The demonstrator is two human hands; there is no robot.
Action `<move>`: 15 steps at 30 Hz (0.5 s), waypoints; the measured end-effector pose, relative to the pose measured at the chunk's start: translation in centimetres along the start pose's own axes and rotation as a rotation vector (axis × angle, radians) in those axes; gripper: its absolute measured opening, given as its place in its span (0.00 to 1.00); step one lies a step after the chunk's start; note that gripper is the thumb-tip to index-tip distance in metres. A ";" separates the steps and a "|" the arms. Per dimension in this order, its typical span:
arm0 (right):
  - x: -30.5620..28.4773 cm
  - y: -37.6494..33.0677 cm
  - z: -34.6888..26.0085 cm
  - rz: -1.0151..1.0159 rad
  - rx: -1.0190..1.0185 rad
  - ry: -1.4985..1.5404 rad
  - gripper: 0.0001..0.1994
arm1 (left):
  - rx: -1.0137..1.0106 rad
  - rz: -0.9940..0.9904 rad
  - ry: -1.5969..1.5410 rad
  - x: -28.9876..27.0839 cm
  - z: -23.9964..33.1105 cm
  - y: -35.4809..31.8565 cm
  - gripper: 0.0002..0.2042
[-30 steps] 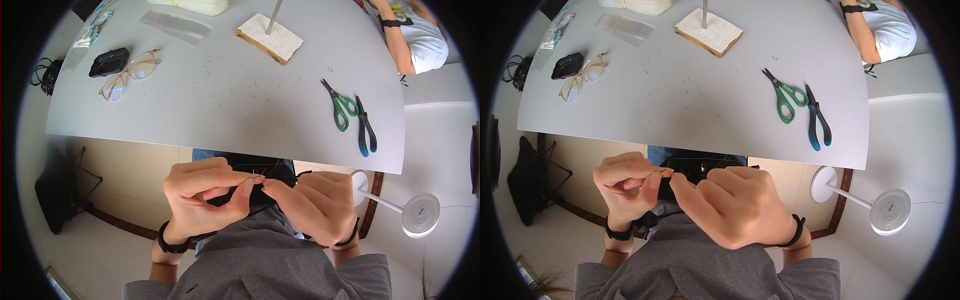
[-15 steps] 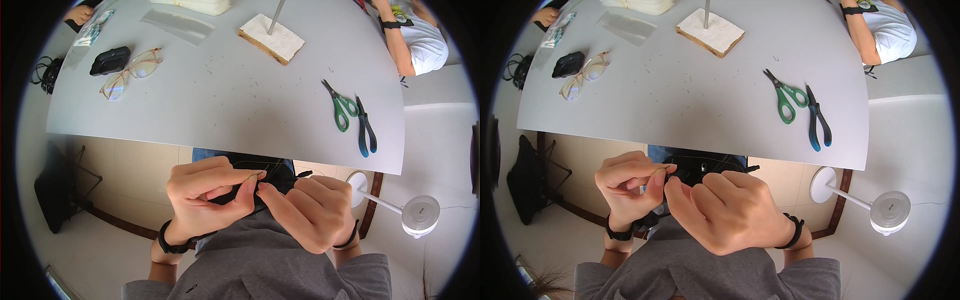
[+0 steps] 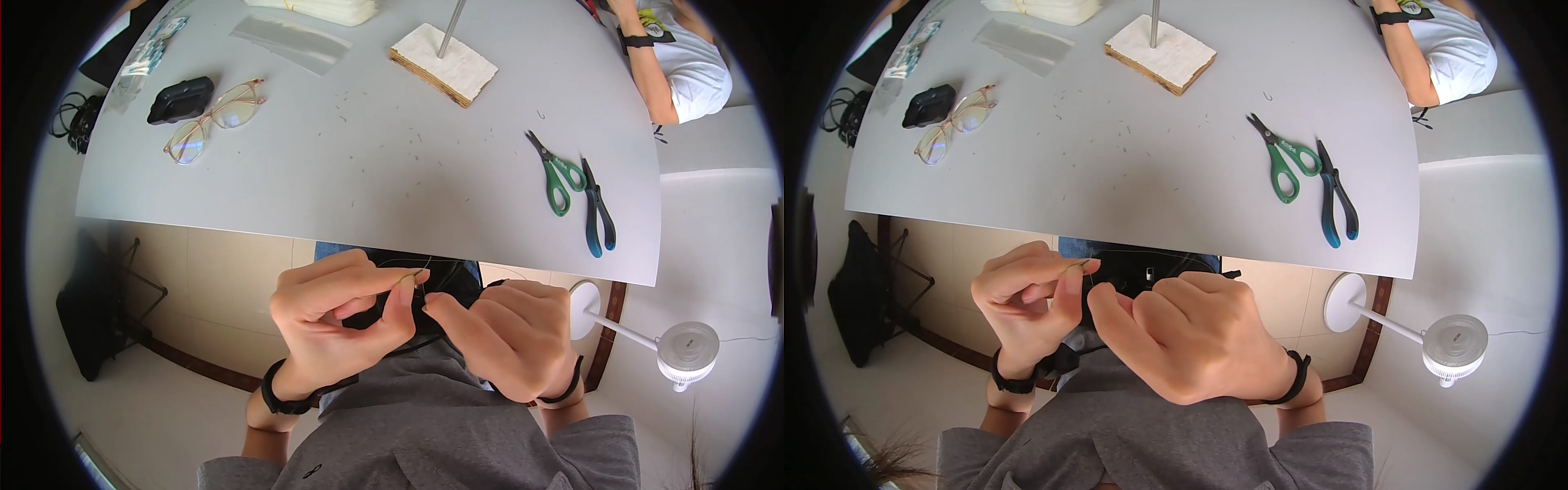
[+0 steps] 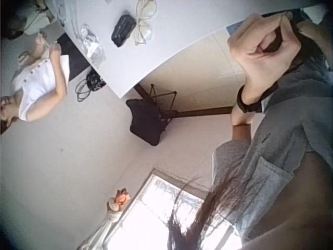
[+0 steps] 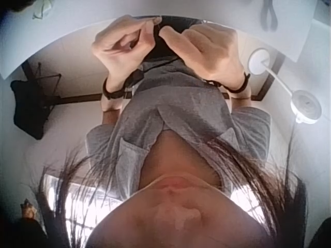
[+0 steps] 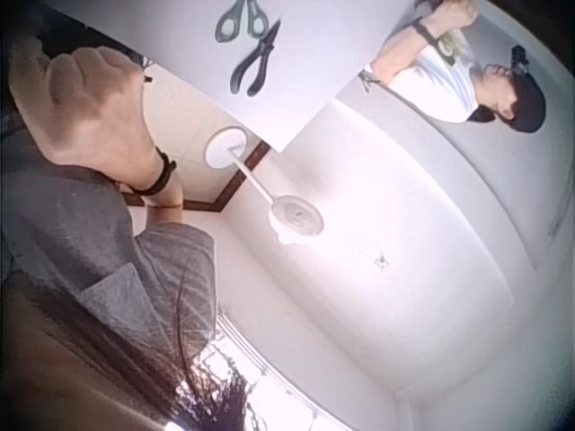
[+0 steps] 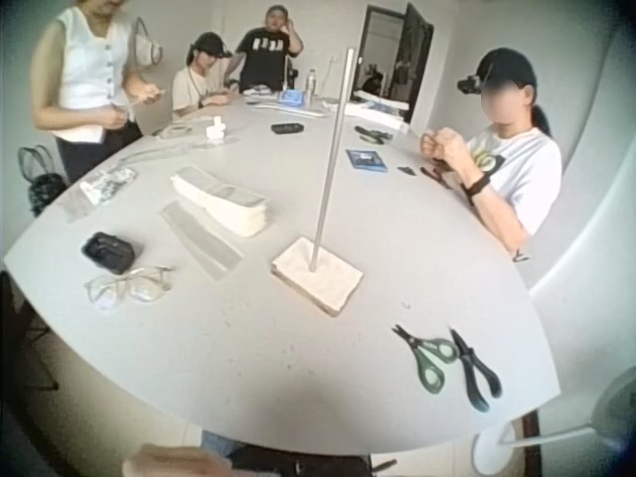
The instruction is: Manually assembling or sorting small fishing tackle components at a table.
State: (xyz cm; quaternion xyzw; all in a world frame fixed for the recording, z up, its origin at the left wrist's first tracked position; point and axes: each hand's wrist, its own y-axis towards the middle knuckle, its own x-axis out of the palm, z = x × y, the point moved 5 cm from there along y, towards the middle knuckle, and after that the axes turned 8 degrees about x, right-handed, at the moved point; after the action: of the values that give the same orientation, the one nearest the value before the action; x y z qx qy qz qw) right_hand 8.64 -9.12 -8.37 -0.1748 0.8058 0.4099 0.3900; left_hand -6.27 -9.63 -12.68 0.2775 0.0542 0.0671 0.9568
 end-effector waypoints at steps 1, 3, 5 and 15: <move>-0.2 0.1 -0.1 0.001 0.000 0.000 0.12 | 0.004 0.000 0.016 0.0 0.0 0.0 0.11; -0.4 0.6 -0.4 -0.053 -0.033 -0.080 0.11 | 0.017 -0.034 0.059 0.0 0.3 0.2 0.11; -1.0 1.2 -0.6 -0.084 -0.058 -0.105 0.10 | 0.031 -0.070 0.100 0.0 0.5 0.4 0.11; -1.7 4.4 0.7 -0.321 -0.174 0.021 0.13 | 0.087 -0.240 -0.078 0.5 1.1 0.6 0.14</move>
State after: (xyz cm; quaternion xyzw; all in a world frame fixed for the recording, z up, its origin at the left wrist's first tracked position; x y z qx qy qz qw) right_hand 7.40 -5.92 -5.01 -0.3387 0.7330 0.4088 0.4251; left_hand -5.64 -9.58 -11.46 0.3128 0.0527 -0.0610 0.9464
